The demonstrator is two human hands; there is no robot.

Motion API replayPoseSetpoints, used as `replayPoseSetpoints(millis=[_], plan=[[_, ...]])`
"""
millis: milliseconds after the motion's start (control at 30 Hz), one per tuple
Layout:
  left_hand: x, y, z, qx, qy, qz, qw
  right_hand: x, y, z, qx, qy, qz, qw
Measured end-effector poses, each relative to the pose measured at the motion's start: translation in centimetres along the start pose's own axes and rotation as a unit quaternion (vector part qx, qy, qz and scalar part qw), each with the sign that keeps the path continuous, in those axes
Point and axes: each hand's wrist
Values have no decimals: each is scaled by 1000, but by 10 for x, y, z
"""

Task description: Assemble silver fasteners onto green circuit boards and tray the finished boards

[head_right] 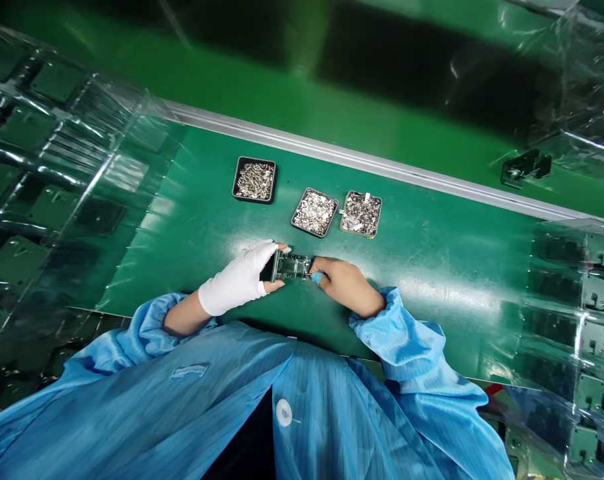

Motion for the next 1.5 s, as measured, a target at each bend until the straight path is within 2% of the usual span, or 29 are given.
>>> replayPoseSetpoints(millis=[133,333,500,567,633,700,767,800,933,967,1033,1133,1200,1267,1300,1367,1433,1500], plan=[[0,0,0,7,-4,5,1000,0,-2,8,-24,-35,7,999],[-1,-3,2,2,3,13,1000,-1,1,22,-92,-134,52,985],[0,-4,4,-9,7,8,1000,-1,2,18,-87,-111,49,989],[0,-3,5,-11,0,6,1000,-2,-1,12,-66,-75,43,994],[-1,-4,4,-9,-12,0,1000,-4,-6,6,-23,-28,12,999],[-3,-5,4,-9,-37,-18,999,-7,-11,2,16,-8,-74,997],[-6,-6,2,-24,-77,-48,996,-12,-12,1,42,3,-172,984],[-7,-6,1,-38,-97,-63,993,-14,-11,2,56,24,-201,978],[-5,-9,-3,-108,-111,-103,983,-18,-5,12,104,152,-234,955],[-3,-10,-3,-117,-98,-110,982,-19,-4,16,111,143,-247,952],[1,-9,-3,-109,-51,-115,986,-20,-4,25,131,59,-269,952],[4,-6,-4,-77,43,-91,992,-21,-6,34,197,-97,-253,942],[3,-4,-5,-69,87,-65,992,-13,-8,29,232,-122,-234,936],[0,-4,-6,-65,107,-52,991,7,-8,12,213,-87,-273,934],[-2,-4,-7,-65,112,-50,990,21,-6,0,179,-59,-317,930],[-5,-5,-8,-75,115,-48,989,52,2,-27,74,-19,-421,904],[-7,-6,-9,-89,110,-45,989,79,15,-50,-1,-13,-432,902],[-8,-7,-9,-101,99,-50,989,96,28,-63,-69,-27,-403,912]])
Point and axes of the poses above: each hand's wrist, its own y-axis towards the middle knuckle, its own x-axis out of the back of the hand, z = x × y, and after that the axes turned 11 degrees about z, right-handed
